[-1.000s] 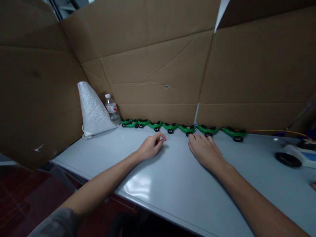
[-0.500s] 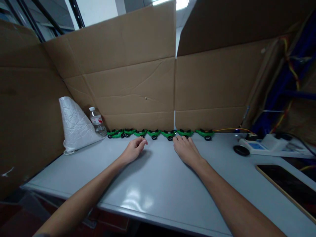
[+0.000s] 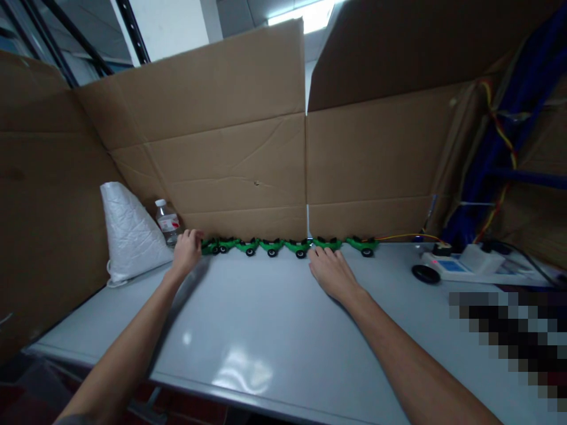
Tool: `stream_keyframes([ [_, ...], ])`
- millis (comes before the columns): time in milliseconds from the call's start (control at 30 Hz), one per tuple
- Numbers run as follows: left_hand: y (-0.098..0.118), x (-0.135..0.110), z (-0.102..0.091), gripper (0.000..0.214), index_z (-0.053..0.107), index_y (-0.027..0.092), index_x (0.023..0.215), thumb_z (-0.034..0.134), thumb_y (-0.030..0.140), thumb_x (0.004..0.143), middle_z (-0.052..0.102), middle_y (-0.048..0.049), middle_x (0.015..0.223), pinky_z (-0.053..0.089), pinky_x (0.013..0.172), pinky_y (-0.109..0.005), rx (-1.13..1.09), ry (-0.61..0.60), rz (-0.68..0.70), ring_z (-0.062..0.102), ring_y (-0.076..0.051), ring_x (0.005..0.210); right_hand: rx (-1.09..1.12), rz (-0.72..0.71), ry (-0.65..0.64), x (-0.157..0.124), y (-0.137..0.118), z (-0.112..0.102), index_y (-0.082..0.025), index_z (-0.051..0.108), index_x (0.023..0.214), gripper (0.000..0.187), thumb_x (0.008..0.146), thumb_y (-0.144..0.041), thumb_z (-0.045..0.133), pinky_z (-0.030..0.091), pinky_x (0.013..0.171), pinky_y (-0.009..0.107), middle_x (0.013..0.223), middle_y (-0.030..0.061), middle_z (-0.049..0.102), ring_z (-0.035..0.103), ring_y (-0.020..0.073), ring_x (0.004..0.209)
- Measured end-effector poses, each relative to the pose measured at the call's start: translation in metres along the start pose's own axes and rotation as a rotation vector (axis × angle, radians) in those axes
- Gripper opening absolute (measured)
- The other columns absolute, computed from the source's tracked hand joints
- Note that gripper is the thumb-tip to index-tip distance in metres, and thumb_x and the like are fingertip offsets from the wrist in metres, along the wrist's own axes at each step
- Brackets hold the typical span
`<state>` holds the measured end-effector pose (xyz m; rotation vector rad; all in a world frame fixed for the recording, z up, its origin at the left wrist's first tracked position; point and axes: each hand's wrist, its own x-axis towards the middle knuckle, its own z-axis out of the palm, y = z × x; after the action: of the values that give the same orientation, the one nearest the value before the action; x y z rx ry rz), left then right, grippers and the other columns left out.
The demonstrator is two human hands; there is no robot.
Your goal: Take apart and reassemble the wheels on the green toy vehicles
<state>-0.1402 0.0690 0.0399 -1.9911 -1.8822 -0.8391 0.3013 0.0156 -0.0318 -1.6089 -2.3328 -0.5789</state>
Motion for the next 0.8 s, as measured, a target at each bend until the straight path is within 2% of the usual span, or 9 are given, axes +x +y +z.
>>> stream_keyframes([
  [133,-0.040,-0.005,0.015,0.045,0.061,0.019,0.139,0.044,0.015,0.097,0.055,-0.0165,0.143,0.047,0.105,-0.049,0.148,-0.056,-0.050,0.054,-0.035,0.126,-0.002,-0.018,0.004,0.001,0.005,0.003,-0.017,0.061,0.111,0.017,0.106,-0.025,0.047,0.037,0.085,0.039,0.112,0.0138,0.067,0.058,0.0302,0.105],
  [267,-0.060,-0.006,0.027,0.057,0.056,0.021,0.147,0.044,0.009,0.092,0.051,-0.0138,0.154,0.045,0.111,-0.048,0.151,-0.121,-0.044,0.052,-0.034,0.133,0.034,-0.049,0.007,0.002,0.012,0.007,-0.018,0.061,0.110,0.017,0.107,-0.027,0.047,0.036,0.085,0.039,0.112,0.0130,0.067,0.058,0.0295,0.105],
  [500,-0.068,-0.007,0.028,0.070,0.052,0.024,0.152,0.048,0.004,0.084,0.052,-0.0109,0.157,0.046,0.111,-0.049,0.134,-0.194,-0.054,0.055,-0.034,0.132,0.091,-0.054,0.025,0.002,0.011,-0.001,-0.018,0.061,0.107,0.019,0.107,-0.032,0.048,0.037,0.085,0.039,0.110,0.0122,0.067,0.057,0.0295,0.104],
  [600,-0.068,-0.006,0.028,0.069,0.050,0.023,0.152,0.048,0.006,0.086,0.052,-0.0128,0.156,0.048,0.107,-0.050,0.129,-0.201,-0.063,0.059,-0.035,0.126,0.145,-0.096,0.047,0.003,0.004,-0.009,-0.020,0.060,0.106,0.018,0.107,-0.032,0.048,0.037,0.086,0.038,0.112,0.0117,0.066,0.056,0.0284,0.104],
  [800,-0.066,-0.002,0.031,0.064,0.051,0.020,0.149,0.048,0.007,0.087,0.057,-0.0137,0.149,0.047,0.112,-0.044,0.118,-0.204,-0.037,0.060,-0.031,0.129,0.226,-0.131,0.058,0.004,-0.010,-0.018,-0.021,0.061,0.109,0.018,0.108,-0.033,0.048,0.038,0.087,0.037,0.111,0.0101,0.065,0.056,0.0273,0.105],
])
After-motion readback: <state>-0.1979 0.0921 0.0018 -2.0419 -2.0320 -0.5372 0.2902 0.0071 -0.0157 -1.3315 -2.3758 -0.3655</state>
